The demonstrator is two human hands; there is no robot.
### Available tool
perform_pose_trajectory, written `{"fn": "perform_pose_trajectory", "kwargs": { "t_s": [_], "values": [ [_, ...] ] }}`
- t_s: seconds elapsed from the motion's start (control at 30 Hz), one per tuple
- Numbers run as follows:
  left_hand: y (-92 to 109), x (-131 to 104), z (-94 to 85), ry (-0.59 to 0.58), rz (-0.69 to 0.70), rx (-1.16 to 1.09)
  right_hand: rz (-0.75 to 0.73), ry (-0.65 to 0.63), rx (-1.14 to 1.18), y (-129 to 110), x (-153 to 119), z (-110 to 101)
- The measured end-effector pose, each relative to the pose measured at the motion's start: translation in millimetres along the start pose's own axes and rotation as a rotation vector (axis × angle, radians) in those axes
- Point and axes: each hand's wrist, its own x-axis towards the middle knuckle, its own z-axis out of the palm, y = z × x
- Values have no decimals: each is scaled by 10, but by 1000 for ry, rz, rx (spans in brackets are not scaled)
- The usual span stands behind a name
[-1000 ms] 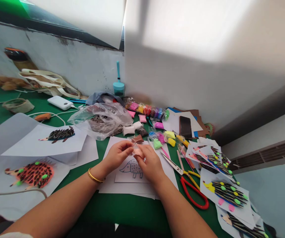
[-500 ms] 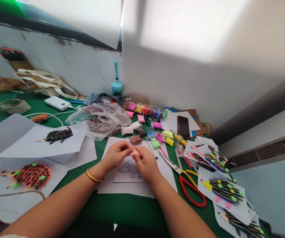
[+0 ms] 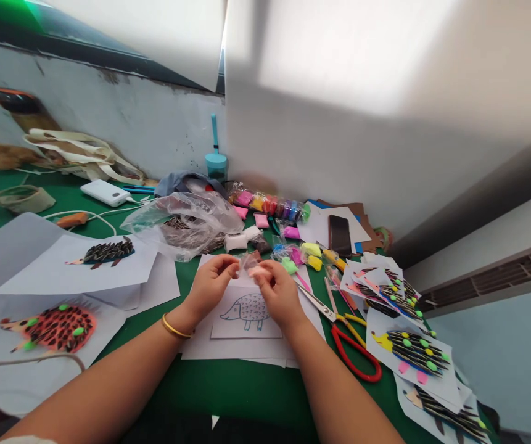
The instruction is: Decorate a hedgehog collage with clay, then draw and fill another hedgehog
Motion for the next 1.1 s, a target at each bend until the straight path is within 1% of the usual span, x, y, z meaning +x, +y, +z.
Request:
{"fn": "perform_pose_trajectory", "kwargs": {
  "t_s": [0.03,0.07,0.13,0.17,0.2,0.27,0.33,0.4,0.47,0.5,0.53,0.6,0.67,0.7,0.73,0.77,0.83,0.87,0.93,0.97,1.03,1.1],
  "values": [
    [-11,11,-7,15,-2,-14,1,40,-38,48,43,-32],
    [-23,20,-14,28,-1,-20,-1,46,-80,99,91,-74],
    [-46,29,-26,34,6,-16,-19,-36,-184,209,191,-193],
    [-55,29,-29,28,11,-9,-21,-28,-252,267,239,-268],
    [-63,27,-31,20,15,0,-24,-4,-337,326,281,-352],
    [-74,19,-29,12,24,18,6,94,-552,448,346,-525],
    [-80,12,-23,8,29,37,119,122,-794,569,381,-674],
    [-84,8,-19,4,32,50,216,38,-939,674,393,-764],
    [-90,8,-17,0,34,58,224,-18,-1004,743,399,-797],
    [-93,9,-18,-1,36,59,212,-20,-1017,756,403,-799],
    [-96,10,-18,1,39,58,198,-1,-1020,751,408,-796],
    [-96,10,-19,11,45,51,175,83,-994,686,413,-776],
    [-83,4,-16,17,48,38,138,180,-896,551,388,-721],
    [-70,-2,-13,13,46,28,100,209,-811,463,359,-673],
    [-53,-10,-8,0,42,13,42,198,-694,368,317,-608],
    [-32,-20,-4,-21,36,-10,-8,160,-563,269,265,-529],
    [11,-39,3,-92,23,-75,-132,41,-313,83,147,-349],
    [32,-47,4,-132,15,-115,-181,6,-235,4,92,-260],
    [63,-56,2,-191,-4,-165,-247,-44,-155,-111,8,-117],
    [72,-56,-1,-205,-13,-175,-261,-47,-137,-144,-16,-67],
    [79,-53,-6,-213,-27,-168,-274,-57,-137,-166,-34,-10],
    [72,-47,-7,-219,-37,-155,-281,-61,-157,-151,-29,3]
  ]
}}
